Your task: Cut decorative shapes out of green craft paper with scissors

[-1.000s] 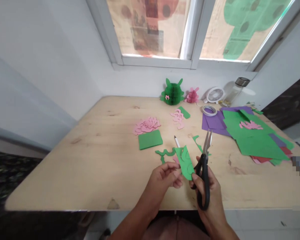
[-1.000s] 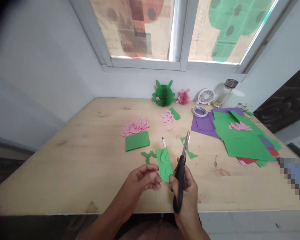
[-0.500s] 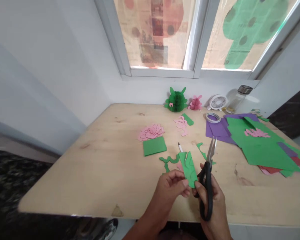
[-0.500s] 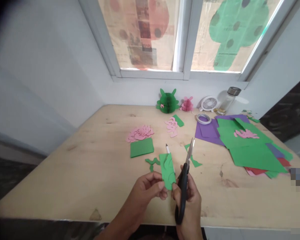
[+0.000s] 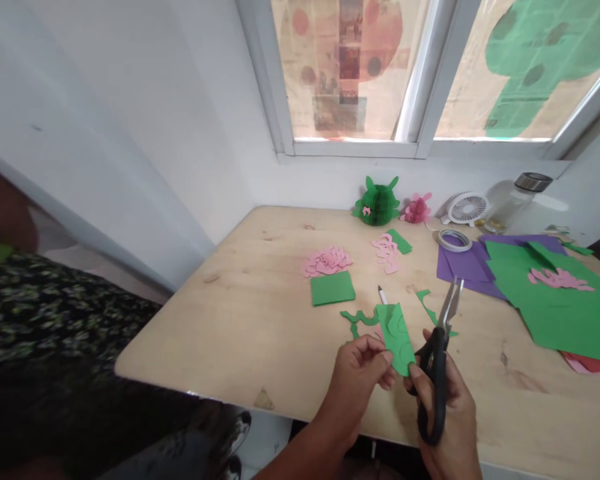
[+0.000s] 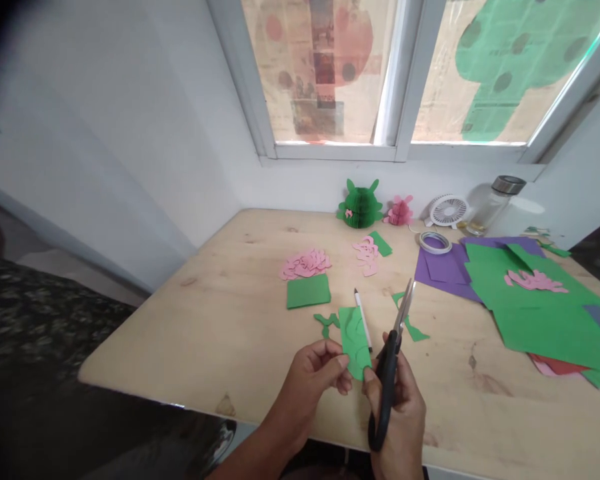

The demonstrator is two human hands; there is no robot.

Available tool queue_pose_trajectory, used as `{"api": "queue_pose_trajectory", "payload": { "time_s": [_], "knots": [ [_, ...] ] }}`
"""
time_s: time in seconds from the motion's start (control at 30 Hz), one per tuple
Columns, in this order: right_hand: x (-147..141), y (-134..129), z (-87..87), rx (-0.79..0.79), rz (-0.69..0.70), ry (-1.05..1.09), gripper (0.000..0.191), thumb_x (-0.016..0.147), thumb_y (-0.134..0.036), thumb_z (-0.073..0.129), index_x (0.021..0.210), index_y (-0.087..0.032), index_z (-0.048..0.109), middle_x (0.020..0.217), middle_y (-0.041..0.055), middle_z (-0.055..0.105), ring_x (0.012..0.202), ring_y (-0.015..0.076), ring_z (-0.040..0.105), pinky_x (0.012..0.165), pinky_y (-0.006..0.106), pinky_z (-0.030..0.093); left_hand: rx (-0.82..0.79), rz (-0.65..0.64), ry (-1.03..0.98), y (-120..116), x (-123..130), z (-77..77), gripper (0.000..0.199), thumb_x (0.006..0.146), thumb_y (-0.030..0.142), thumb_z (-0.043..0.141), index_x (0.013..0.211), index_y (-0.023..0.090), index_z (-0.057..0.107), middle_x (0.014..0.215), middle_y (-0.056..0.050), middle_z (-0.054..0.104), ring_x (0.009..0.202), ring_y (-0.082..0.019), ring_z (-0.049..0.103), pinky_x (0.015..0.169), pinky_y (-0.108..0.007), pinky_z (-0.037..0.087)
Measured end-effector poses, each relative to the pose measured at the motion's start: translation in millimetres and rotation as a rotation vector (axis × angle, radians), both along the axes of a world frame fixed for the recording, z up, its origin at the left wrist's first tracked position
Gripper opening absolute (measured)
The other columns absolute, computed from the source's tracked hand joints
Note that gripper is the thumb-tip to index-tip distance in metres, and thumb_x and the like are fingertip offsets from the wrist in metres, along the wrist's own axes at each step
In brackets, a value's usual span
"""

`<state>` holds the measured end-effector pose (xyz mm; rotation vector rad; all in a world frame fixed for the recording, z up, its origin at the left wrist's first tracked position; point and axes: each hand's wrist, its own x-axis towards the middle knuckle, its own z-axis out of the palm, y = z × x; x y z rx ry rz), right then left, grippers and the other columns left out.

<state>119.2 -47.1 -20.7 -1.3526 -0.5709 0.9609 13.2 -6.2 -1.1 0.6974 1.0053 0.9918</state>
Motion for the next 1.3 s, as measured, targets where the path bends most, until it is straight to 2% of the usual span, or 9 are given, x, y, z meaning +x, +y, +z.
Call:
{"api": "queue_pose_trajectory", "payload": {
  "time_s": [0.3, 0.67, 0.83, 0.93, 1.03, 1.1, 1.17, 1.23, 1.3],
  "knots": [
    [3, -2, -8.5, 0.009, 0.004, -0.078, 0.057, 0.068, -0.034, 0.076, 0.122, -0.025, 0.06, 0.085, -0.0011, 0.06, 0.069, 0.0145, 0.054, 0.062, 0.023, 0.045, -0.034, -0.028, -0.126, 6, -7, 4.3, 0.02, 0.068, 0.027, 0.069, 0.069, 0.016, 0.052, 0.051, 0.002, 0.056, 0.043, -0.009, 0.05, 0.05, -0.023, 0.039],
    [3, -2, 4.5, -0.006, 0.057, -0.11, 0.053, 0.073, -0.03, 0.072, 0.124, -0.027, 0.058, 0.08, -0.0029, 0.056, 0.066, 0.0124, 0.05, 0.06, 0.022, 0.043, -0.009, -0.098, -0.082, 23, -14, 12.6, 0.015, 0.067, 0.023, 0.068, 0.065, 0.016, 0.054, 0.051, 0.001, 0.058, 0.045, -0.009, 0.051, 0.05, -0.023, 0.041],
    [13, -2, 7.4, 0.008, 0.168, -0.072, 0.039, 0.074, -0.032, 0.071, 0.112, -0.022, 0.064, 0.07, -0.0034, 0.053, 0.057, 0.0108, 0.045, 0.051, 0.021, 0.038, 0.011, -0.039, -0.041, 25, -18, 16.8, 0.015, 0.067, 0.022, 0.067, 0.064, 0.016, 0.054, 0.051, 0.003, 0.055, 0.047, -0.009, 0.051, 0.05, -0.022, 0.041],
    [27, -7, 8.2, -0.056, 0.236, -0.095, 0.045, 0.073, -0.028, 0.072, 0.116, -0.02, 0.063, 0.066, -0.0033, 0.056, 0.055, 0.0113, 0.047, 0.049, 0.021, 0.039, -0.014, -0.027, -0.008, 25, -23, 15.4, 0.017, 0.066, 0.024, 0.068, 0.064, 0.016, 0.053, 0.051, 0.004, 0.054, 0.047, -0.009, 0.05, 0.05, -0.022, 0.041],
    [43, -13, 2.9, -0.092, 0.296, -0.192, 0.051, 0.071, -0.025, 0.072, 0.121, -0.019, 0.061, 0.073, -0.0007, 0.065, 0.063, 0.0148, 0.058, 0.059, 0.024, 0.048, -0.046, -0.031, 0.002, 25, -27, 10.0, 0.019, 0.066, 0.026, 0.069, 0.066, 0.016, 0.053, 0.052, 0.003, 0.056, 0.049, -0.009, 0.05, 0.052, -0.022, 0.042],
    [54, -15, -3.0, -0.091, 0.338, -0.297, 0.052, 0.072, -0.023, 0.07, 0.123, -0.018, 0.06, 0.091, 0.004, 0.071, 0.081, 0.0194, 0.065, 0.075, 0.029, 0.051, -0.053, -0.035, 0.003, 24, -28, 6.7, 0.019, 0.066, 0.026, 0.07, 0.067, 0.016, 0.054, 0.053, 0.002, 0.056, 0.05, -0.01, 0.05, 0.052, -0.022, 0.042],
    [62, -14, -8.7, -0.098, 0.371, -0.44, 0.052, 0.074, -0.022, 0.066, 0.125, -0.019, 0.058, 0.113, 0.0073, 0.069, 0.101, 0.0227, 0.064, 0.087, 0.032, 0.05, -0.055, -0.037, 0.0, 22, -27, 5.2, 0.019, 0.066, 0.026, 0.07, 0.066, 0.017, 0.054, 0.053, 0.003, 0.056, 0.05, -0.01, 0.05, 0.052, -0.022, 0.041],
    [69, -12, -12.7, -0.117, 0.372, -0.617, 0.052, 0.076, -0.02, 0.061, 0.128, -0.019, 0.057, 0.124, 0.0079, 0.065, 0.109, 0.0237, 0.062, 0.091, 0.032, 0.049, -0.058, -0.039, -0.003, 20, -26, 5.2, 0.019, 0.066, 0.025, 0.07, 0.066, 0.017, 0.053, 0.053, 0.003, 0.055, 0.05, -0.009, 0.049, 0.052, -0.022, 0.041],
    [75, -10, -14.9, -0.148, 0.34, -0.805, 0.053, 0.076, -0.02, 0.056, 0.129, -0.02, 0.056, 0.12, 0.0076, 0.068, 0.105, 0.0242, 0.065, 0.087, 0.032, 0.052, -0.063, -0.04, -0.004, 18, -25, 5.8, 0.019, 0.065, 0.025, 0.07, 0.065, 0.017, 0.053, 0.052, 0.003, 0.055, 0.049, -0.01, 0.049, 0.052, -0.022, 0.041]
  ]
}}
